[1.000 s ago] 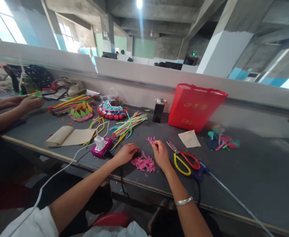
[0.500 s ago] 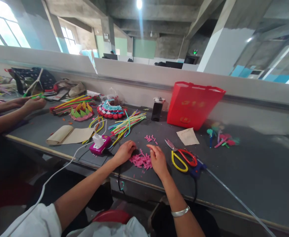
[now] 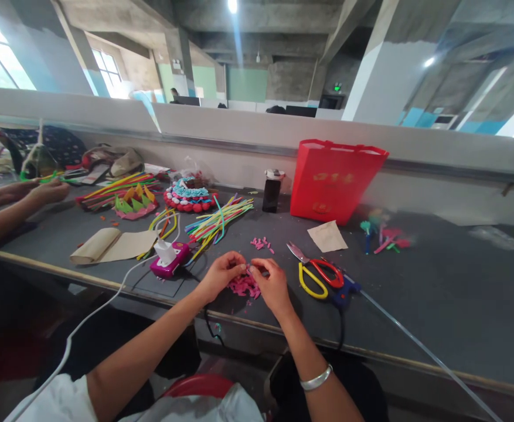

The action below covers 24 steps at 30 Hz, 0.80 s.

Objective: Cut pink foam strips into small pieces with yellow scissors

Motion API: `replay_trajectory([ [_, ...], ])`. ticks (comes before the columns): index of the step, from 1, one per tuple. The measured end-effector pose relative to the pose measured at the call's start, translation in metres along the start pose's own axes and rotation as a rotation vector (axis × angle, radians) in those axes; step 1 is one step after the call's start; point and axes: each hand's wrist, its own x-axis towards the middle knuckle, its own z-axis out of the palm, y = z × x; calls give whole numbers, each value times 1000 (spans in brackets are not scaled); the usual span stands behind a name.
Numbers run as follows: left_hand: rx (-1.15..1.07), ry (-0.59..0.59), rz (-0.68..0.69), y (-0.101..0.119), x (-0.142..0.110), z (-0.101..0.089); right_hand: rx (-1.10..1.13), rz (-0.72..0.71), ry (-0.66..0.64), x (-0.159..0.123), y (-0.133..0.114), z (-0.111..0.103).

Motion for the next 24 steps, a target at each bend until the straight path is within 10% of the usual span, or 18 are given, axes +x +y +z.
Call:
replay_trajectory([
  [24,-28,-73,78,12,-12,6,102,82,25,-6,-1,-5],
])
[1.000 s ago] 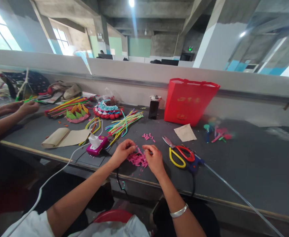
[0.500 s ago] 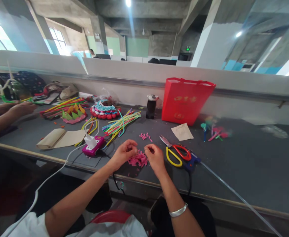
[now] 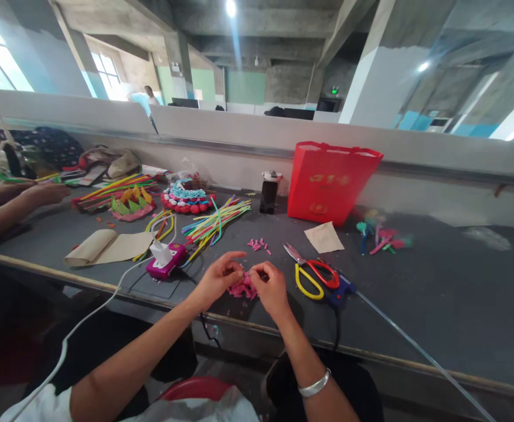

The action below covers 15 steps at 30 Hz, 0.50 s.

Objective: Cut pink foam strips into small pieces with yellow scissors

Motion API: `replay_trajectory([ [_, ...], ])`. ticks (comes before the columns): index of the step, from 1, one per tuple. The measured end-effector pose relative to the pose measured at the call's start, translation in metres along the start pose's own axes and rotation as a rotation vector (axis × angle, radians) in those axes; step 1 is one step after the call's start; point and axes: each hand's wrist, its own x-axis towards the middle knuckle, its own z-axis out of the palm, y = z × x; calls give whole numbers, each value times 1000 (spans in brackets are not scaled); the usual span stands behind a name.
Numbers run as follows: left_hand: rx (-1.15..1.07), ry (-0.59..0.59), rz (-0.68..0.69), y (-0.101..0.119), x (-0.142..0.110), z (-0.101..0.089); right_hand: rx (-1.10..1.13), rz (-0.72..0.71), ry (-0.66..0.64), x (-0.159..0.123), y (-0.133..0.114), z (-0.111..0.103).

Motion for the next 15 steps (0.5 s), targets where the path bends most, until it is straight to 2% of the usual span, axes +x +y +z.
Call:
replay_trajectory([
  [4,138,66,32,-3,1,-15,41,76,98,9,9,-15],
  [8,423,185,23,-5,1,-24,64,97,47,8,7,-14],
  [10,537,140,93,-1,0,-20,63,80,-9,2,3,-7],
  [12,620,40,203,5,-1,-11,61,60,-56,-3,-1,0],
  [15,716,-74,228,11,-4,1,62,62,-48,-6,-2,3],
])
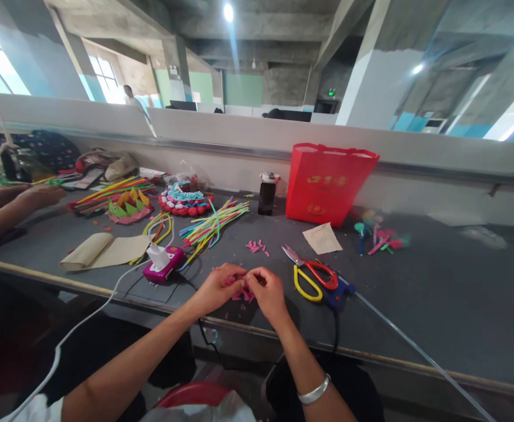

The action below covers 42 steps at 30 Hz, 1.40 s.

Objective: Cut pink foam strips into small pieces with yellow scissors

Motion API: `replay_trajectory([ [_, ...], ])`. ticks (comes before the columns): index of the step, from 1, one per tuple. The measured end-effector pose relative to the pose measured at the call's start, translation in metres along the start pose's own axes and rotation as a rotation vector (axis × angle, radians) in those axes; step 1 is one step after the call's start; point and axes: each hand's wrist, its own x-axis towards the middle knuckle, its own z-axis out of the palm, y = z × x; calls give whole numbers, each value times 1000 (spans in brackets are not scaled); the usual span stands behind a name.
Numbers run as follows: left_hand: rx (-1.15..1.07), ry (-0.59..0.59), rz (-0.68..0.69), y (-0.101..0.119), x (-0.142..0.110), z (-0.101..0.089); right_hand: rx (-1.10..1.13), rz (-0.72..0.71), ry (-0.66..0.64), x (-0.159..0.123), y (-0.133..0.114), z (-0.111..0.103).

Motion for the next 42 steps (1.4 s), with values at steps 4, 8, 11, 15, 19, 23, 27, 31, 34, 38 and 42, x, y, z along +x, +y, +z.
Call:
replay_trajectory([
  [4,118,-48,-2,-2,5,2,-17,23,99,6,7,-15],
  [8,328,-24,-50,-21,39,-3,-55,46,182,11,18,-30],
  [11,386,-26,-85,-38,79,1,-87,68,212,12,26,-35],
  [15,447,-58,-124,-53,120,21,-117,86,221,11,32,-38],
  [19,471,-72,-178,-61,139,45,-133,96,213,11,32,-39],
  [23,400,-55,-226,-71,150,54,-151,96,197,10,31,-39],
  [27,215,-33,-258,-79,147,46,-179,84,186,9,29,-39],
  [31,-42,36,-297,-84,136,30,-225,56,170,8,25,-35],
  [34,-214,126,-296,-86,130,20,-289,36,168,11,21,-33],
  [38,-367,227,-280,-92,128,19,-445,4,214,32,15,-40],
  [42,-423,290,-278,-99,127,24,-671,-17,201,72,15,-52],
])
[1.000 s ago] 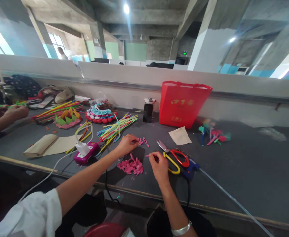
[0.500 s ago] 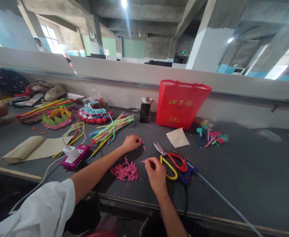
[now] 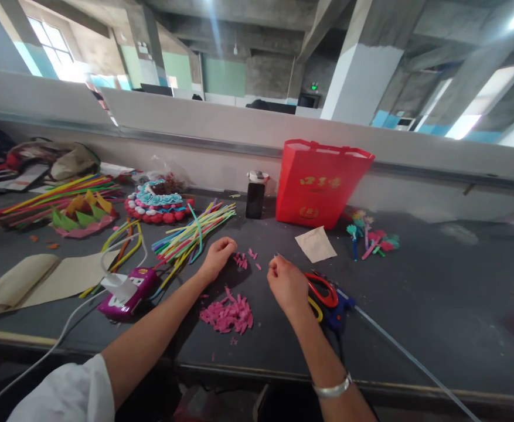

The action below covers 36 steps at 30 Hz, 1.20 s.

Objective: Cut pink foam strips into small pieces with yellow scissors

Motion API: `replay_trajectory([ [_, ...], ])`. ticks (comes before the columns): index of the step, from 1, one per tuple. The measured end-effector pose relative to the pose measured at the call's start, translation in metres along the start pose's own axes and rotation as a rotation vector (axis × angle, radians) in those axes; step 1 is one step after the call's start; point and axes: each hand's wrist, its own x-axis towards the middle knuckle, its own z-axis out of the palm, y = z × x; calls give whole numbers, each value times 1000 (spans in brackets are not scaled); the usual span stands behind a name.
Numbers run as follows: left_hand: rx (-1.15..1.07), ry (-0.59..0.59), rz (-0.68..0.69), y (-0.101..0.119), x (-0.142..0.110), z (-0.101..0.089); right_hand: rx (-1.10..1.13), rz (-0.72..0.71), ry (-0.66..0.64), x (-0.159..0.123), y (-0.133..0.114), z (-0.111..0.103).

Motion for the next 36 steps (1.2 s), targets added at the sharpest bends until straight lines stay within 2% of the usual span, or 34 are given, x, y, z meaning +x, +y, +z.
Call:
replay_trajectory([
  [3,2,42,10,-5,1,-1,-102,-52,-37,34,4,11],
  [6,11,82,23,-8,3,-3,-134,-111,-98,56,5,32],
  [10,21,112,36,-9,5,-5,-132,-182,-161,64,6,60],
  [13,33,104,42,-9,5,-4,-118,-215,-154,63,6,69],
  [18,50,51,57,-9,6,-3,-42,-260,-113,63,3,63],
  [28,108,-134,175,5,2,-4,99,-307,-114,55,-7,54],
  [36,7,-183,68,-3,2,-3,160,-355,-133,53,-11,49],
])
